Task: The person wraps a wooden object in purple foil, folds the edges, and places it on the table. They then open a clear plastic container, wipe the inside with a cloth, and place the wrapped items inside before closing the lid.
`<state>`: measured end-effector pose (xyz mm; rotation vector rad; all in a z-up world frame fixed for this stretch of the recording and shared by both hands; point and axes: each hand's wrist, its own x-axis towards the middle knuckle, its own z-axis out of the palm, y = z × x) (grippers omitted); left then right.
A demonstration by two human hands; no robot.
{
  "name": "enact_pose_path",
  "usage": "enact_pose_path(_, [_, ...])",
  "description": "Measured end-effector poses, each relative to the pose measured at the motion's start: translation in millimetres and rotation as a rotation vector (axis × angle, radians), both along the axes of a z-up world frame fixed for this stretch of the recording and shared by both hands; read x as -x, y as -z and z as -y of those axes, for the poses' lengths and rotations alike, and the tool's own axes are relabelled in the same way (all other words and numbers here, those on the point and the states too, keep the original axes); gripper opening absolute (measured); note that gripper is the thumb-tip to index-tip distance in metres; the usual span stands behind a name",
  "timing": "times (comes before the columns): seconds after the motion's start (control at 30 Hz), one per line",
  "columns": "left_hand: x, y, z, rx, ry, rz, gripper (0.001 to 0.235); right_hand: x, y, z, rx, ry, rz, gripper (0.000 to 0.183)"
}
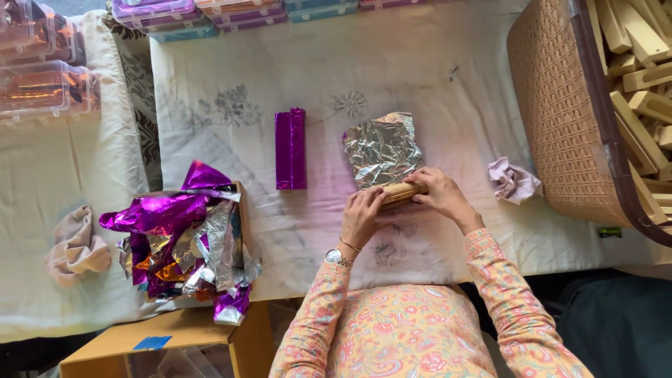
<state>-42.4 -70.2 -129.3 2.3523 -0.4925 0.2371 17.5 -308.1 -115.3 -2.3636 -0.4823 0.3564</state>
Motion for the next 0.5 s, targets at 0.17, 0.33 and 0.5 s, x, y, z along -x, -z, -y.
enact_pose_path(0.17, [2.2,21.9,9.4,-0.201,0.000,0.059,0.056,-0.9,9.6,5.3,-0.003,-0.005,0.011,0.049])
enact_pose_path(0.33, [-1.7,30.2,6.3,-0.147,-0.037,0.056,0.039,-3.4,10.6,7.4,-0.053,-0.039,-0.021,0.053])
enact_pose_path(0.5, [-18.2,38.6,2.7,0.009,-0.082,-0.129,0.017,-1.5,24.0,4.1,-0.098,-0.029,0.079,0.046])
